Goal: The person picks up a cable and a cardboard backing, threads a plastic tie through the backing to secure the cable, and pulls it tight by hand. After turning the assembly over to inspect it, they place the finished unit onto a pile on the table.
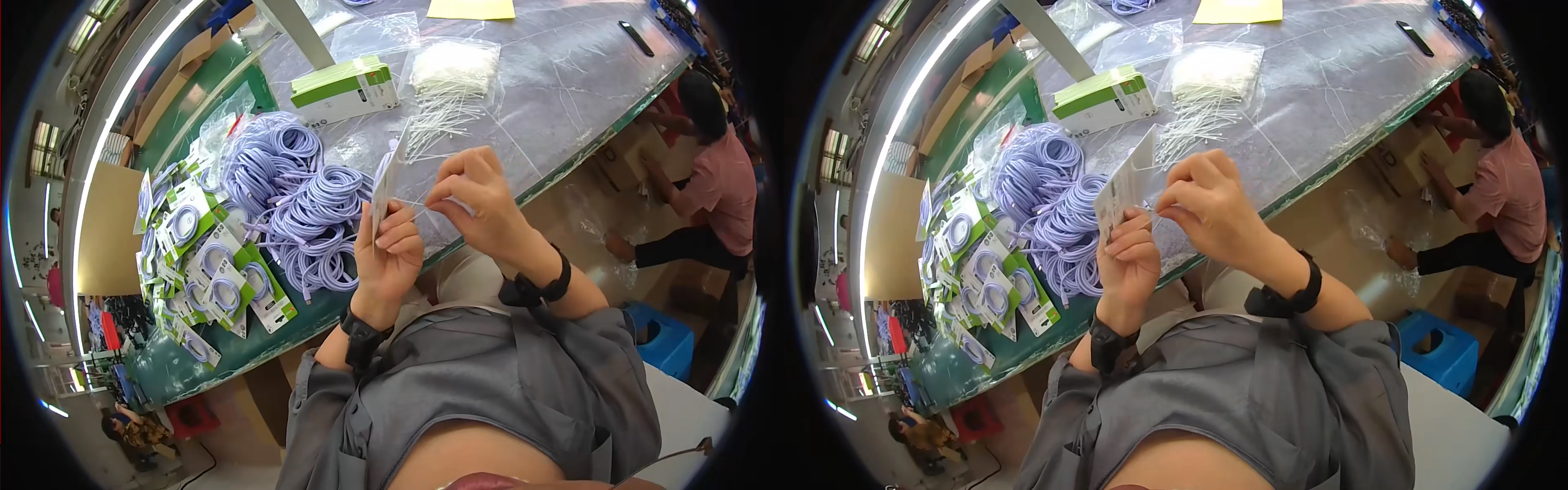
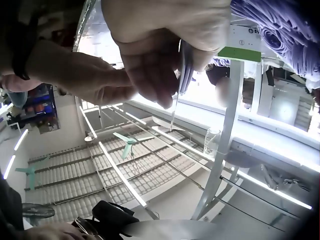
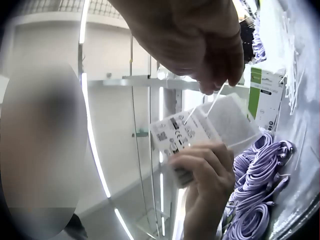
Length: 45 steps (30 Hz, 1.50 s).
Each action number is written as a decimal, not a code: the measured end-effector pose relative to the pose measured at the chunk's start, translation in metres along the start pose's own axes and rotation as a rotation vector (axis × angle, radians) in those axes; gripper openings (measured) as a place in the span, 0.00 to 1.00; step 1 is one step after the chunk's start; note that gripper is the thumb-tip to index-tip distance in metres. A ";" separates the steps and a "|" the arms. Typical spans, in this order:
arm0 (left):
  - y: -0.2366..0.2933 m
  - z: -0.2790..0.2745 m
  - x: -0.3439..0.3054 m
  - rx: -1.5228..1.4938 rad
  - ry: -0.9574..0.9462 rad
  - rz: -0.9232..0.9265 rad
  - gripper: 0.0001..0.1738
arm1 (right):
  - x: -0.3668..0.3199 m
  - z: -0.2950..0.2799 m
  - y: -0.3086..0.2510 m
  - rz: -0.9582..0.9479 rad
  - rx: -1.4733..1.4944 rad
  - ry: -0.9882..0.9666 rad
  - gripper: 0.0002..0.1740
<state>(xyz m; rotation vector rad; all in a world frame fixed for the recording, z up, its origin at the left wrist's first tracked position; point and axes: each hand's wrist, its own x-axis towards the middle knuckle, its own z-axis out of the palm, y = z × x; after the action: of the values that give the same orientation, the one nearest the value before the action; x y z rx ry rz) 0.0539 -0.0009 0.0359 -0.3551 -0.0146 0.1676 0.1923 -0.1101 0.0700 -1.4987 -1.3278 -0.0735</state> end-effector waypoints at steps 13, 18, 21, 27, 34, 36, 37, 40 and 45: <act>-0.001 0.001 0.001 -0.204 -0.093 -0.075 0.09 | -0.007 0.013 -0.004 0.013 -0.090 0.046 0.07; -0.002 0.000 0.001 -0.204 -0.084 -0.082 0.08 | -0.008 0.013 -0.004 0.007 -0.091 0.036 0.07; -0.002 -0.001 0.001 -0.194 -0.088 -0.077 0.08 | -0.009 0.014 -0.004 0.018 -0.092 0.022 0.07; 0.003 -0.014 0.000 -0.119 -0.070 -0.086 0.16 | -0.006 0.020 -0.010 0.004 -0.052 0.028 0.07; 0.011 -0.013 -0.003 0.526 0.043 0.001 0.22 | -0.015 0.008 0.013 0.017 -0.014 -0.037 0.12; 0.000 -0.004 -0.004 0.897 0.218 0.161 0.22 | -0.022 0.009 0.020 0.015 0.007 -0.045 0.12; 0.000 -0.003 -0.004 0.902 0.194 0.148 0.22 | -0.029 0.013 0.023 0.164 0.133 -0.012 0.14; -0.004 -0.005 0.001 1.012 0.216 0.247 0.22 | -0.037 0.011 0.026 0.275 0.169 0.034 0.17; -0.008 -0.002 0.001 1.082 0.170 0.397 0.21 | -0.037 -0.010 0.021 -0.206 -0.396 0.192 0.18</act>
<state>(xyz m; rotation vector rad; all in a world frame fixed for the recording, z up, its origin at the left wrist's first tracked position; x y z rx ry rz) 0.0567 -0.0087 0.0368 0.7171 0.3073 0.5042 0.2001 -0.1376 0.0371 -1.6258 -1.3571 -0.6285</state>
